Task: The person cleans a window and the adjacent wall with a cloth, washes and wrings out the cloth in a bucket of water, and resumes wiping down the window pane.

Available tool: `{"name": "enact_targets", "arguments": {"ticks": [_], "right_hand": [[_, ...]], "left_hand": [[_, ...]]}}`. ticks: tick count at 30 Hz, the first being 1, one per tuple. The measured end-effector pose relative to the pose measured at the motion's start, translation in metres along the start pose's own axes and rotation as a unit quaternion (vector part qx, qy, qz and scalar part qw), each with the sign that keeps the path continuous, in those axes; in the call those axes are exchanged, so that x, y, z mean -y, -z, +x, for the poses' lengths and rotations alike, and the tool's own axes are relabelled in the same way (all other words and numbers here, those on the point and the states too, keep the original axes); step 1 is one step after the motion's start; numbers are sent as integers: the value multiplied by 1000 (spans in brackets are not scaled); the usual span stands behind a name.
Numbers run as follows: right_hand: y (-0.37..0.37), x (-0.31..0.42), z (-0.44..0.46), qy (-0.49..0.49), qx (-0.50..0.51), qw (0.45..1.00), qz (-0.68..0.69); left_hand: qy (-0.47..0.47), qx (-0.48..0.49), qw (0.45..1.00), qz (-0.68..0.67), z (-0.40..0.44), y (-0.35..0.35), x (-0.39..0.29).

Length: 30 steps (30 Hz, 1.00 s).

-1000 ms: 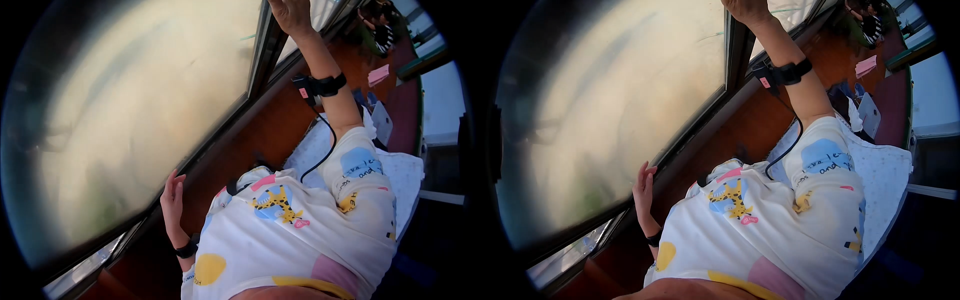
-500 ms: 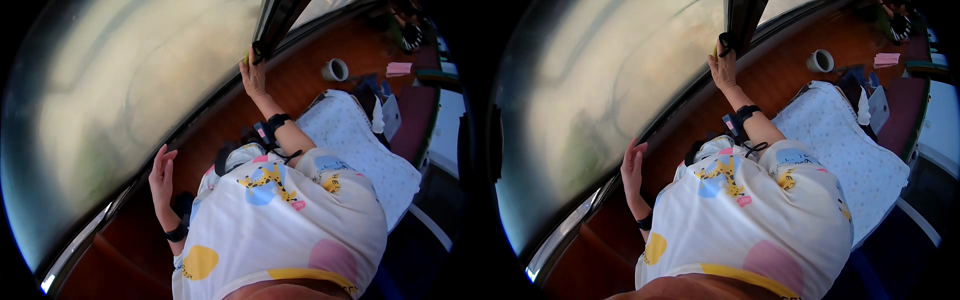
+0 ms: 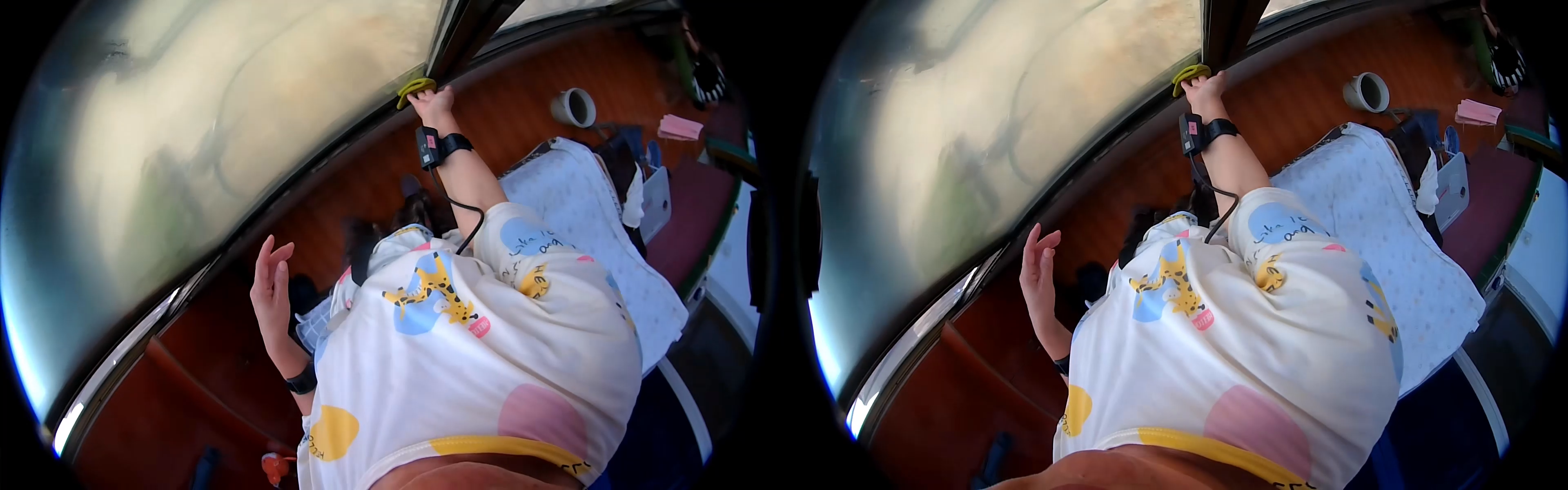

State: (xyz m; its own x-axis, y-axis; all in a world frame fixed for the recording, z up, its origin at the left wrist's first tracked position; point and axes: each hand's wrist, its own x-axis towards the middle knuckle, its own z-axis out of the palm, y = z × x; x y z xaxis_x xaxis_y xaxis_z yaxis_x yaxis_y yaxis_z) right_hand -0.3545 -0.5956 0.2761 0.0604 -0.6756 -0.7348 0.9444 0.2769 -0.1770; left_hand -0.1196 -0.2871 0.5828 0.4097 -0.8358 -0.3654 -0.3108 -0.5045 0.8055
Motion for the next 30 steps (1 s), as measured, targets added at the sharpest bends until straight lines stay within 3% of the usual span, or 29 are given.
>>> {"name": "enact_targets", "arguments": {"ticks": [2,7,16,18,20,21,24,25,27,28,30], "right_hand": [[-10,7,1,-11,-43,999,16],[-53,38,-50,-16,3,999,30],[-164,79,-197,91,224,969,-46],[-198,56,-255,151,186,971,27],[-186,56,-251,268,305,914,7],[-183,60,-243,365,386,846,-53],[-136,68,-178,392,265,872,-123],[-116,65,-158,311,207,927,-18],[-79,44,-123,271,93,958,-24],[-48,44,-81,253,82,962,-68],[-16,34,-32,279,-47,949,-137]], "left_hand": [[-19,-7,1000,-13,-3,3,2],[-56,-9,998,6,-8,18,15],[-76,30,996,-19,-6,67,39],[-71,28,997,-24,-9,80,51],[-66,23,997,-24,-14,93,63],[-63,19,998,-19,-15,98,67],[-36,-8,999,-31,-21,109,90],[-27,-19,999,-33,-25,112,96],[-5,-36,999,-29,-35,113,101],[12,-51,998,-23,-38,111,102],[25,-61,998,-25,-45,108,107]]}}
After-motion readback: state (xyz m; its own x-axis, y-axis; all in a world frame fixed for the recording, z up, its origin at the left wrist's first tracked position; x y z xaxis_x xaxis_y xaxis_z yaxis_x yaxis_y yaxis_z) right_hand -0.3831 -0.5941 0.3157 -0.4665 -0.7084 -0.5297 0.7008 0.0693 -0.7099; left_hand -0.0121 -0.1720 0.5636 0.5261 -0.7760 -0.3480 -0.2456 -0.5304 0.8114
